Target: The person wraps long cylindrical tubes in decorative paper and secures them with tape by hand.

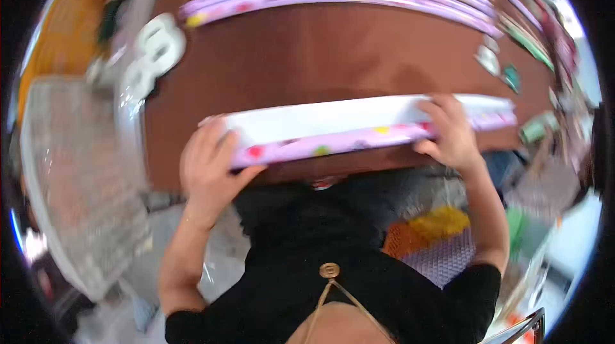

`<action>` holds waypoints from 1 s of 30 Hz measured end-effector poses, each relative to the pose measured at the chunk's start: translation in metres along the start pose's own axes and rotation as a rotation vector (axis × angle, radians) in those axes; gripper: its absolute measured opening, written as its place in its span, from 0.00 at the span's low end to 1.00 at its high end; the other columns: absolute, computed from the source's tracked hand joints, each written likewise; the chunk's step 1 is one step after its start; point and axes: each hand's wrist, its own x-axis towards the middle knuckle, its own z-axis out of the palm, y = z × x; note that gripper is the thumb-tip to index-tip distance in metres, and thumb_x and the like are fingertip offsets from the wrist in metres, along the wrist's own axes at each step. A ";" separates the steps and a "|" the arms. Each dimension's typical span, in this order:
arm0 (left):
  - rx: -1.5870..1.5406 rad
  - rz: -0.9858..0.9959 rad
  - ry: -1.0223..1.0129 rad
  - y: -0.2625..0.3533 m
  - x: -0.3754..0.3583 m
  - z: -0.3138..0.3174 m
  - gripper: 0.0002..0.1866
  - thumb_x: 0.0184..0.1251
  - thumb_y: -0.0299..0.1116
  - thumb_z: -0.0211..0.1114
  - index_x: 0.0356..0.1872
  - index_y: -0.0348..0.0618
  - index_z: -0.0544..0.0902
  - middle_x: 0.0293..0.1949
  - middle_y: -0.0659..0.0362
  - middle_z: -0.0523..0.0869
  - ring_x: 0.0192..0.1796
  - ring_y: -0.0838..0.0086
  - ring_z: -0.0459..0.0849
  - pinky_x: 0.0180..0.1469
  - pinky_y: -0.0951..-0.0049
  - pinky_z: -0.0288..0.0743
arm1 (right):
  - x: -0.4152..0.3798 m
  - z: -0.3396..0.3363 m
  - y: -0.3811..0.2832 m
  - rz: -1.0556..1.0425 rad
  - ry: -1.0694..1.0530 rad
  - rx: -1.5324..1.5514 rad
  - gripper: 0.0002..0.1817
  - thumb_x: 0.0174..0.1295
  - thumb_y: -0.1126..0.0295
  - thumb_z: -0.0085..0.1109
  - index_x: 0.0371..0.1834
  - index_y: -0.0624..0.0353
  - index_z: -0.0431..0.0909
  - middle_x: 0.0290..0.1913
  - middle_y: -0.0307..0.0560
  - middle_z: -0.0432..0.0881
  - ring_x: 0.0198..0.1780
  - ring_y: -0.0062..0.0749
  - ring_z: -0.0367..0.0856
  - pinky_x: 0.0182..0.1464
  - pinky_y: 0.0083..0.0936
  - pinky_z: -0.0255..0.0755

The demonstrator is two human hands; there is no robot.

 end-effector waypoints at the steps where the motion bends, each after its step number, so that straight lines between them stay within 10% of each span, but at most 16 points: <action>1: 0.024 0.012 -0.007 -0.002 -0.002 0.000 0.33 0.41 0.49 0.82 0.48 0.40 0.83 0.58 0.45 0.82 0.61 0.48 0.80 0.63 0.51 0.74 | -0.001 -0.001 0.005 0.018 -0.021 0.038 0.44 0.56 0.31 0.59 0.60 0.60 0.76 0.56 0.60 0.75 0.58 0.59 0.73 0.62 0.48 0.67; 4: 0.107 0.028 -0.037 -0.007 -0.006 0.002 0.35 0.59 0.62 0.70 0.54 0.40 0.83 0.62 0.44 0.80 0.64 0.45 0.78 0.64 0.50 0.72 | -0.011 -0.013 0.020 0.179 0.056 0.051 0.33 0.62 0.42 0.59 0.58 0.60 0.78 0.54 0.57 0.77 0.57 0.58 0.74 0.62 0.45 0.68; 11: 0.114 0.034 -0.043 -0.004 -0.010 0.004 0.33 0.66 0.60 0.65 0.57 0.39 0.82 0.65 0.45 0.78 0.67 0.46 0.75 0.66 0.52 0.69 | -0.029 -0.031 0.112 0.840 0.323 0.187 0.13 0.62 0.68 0.61 0.47 0.62 0.85 0.45 0.56 0.86 0.54 0.48 0.80 0.57 0.39 0.73; 23: 0.141 0.066 0.022 -0.005 -0.009 0.009 0.33 0.60 0.60 0.69 0.54 0.40 0.82 0.61 0.43 0.80 0.63 0.45 0.79 0.63 0.50 0.73 | -0.022 -0.016 0.239 0.518 0.343 -0.215 0.13 0.56 0.72 0.63 0.44 0.62 0.84 0.48 0.60 0.83 0.52 0.59 0.81 0.59 0.47 0.74; 26: 0.089 0.076 0.070 -0.003 0.000 0.008 0.31 0.50 0.54 0.77 0.46 0.38 0.82 0.57 0.43 0.82 0.58 0.44 0.81 0.59 0.50 0.77 | -0.021 0.009 0.312 0.719 0.159 0.077 0.12 0.65 0.69 0.61 0.48 0.63 0.80 0.39 0.52 0.83 0.38 0.40 0.81 0.42 0.37 0.75; 27: 0.072 0.067 0.066 -0.002 0.001 0.006 0.31 0.49 0.55 0.77 0.46 0.38 0.82 0.56 0.44 0.82 0.57 0.45 0.82 0.58 0.50 0.77 | 0.015 -0.019 0.225 0.768 0.111 -0.102 0.10 0.69 0.68 0.57 0.46 0.63 0.79 0.35 0.43 0.80 0.32 0.28 0.76 0.33 0.31 0.71; 30: 0.072 0.018 0.072 -0.003 -0.003 0.005 0.32 0.45 0.55 0.79 0.46 0.41 0.83 0.55 0.46 0.81 0.59 0.48 0.80 0.60 0.52 0.77 | 0.046 -0.014 0.149 0.472 0.315 0.561 0.18 0.71 0.65 0.51 0.58 0.62 0.79 0.45 0.36 0.80 0.46 0.20 0.75 0.53 0.21 0.68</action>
